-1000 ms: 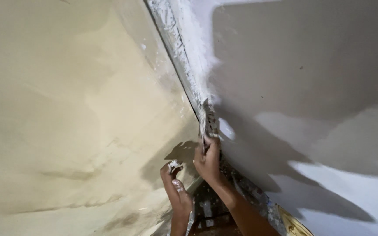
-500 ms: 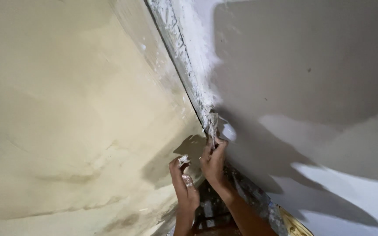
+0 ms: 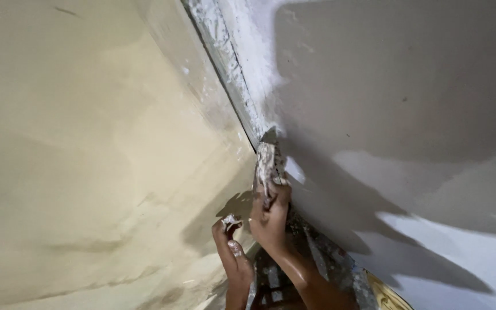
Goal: The person mixes plaster inside a bucket by hand, scoops the paste onto a putty knife, and applies the plaster along the wall corner seam using the putty knife and fingers.
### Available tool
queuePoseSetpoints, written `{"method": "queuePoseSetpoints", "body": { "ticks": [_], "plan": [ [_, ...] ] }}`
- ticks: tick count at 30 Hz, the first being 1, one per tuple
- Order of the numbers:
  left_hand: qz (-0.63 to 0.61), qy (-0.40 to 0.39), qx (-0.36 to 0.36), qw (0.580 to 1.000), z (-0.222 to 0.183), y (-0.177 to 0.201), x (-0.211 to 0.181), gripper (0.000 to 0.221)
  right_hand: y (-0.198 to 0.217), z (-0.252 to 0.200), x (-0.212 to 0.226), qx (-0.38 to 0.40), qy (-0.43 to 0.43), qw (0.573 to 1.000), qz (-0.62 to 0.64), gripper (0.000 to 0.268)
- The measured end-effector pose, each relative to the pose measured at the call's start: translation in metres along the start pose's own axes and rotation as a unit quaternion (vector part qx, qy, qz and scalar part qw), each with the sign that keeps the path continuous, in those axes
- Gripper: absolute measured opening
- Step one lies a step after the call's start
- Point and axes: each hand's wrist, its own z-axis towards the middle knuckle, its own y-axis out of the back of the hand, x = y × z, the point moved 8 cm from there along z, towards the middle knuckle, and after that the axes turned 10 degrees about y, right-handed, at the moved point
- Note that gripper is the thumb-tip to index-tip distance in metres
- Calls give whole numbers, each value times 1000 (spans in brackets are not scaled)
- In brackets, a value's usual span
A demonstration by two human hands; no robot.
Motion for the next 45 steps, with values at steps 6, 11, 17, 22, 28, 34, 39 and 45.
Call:
{"method": "queuePoseSetpoints", "body": {
  "ticks": [6,11,17,22,28,34,39,45],
  "plan": [
    [0,9,21,1000,-7,-7,7,59,58,-40,-24,-20,-3,988,-155,28],
    [14,-35,68,997,-8,-23,11,55,57,-50,-49,10,-2,983,-184,31],
    [-5,-11,58,998,-6,-23,0,50,26,-26,-56,5,6,986,-167,32],
    [14,10,43,999,-6,-8,1,55,-10,12,-36,-2,-11,991,-136,35],
    [33,-8,22,999,-10,9,-2,59,-30,27,-14,26,-50,990,-129,19],
    [5,13,33,999,-25,15,0,57,-25,18,-9,59,20,993,-100,16],
    [9,5,26,1000,-32,18,5,58,-1,-1,10,59,147,979,-131,21],
    [5,38,32,999,-41,23,1,61,49,-37,2,30,45,994,-92,21]
  ]
}}
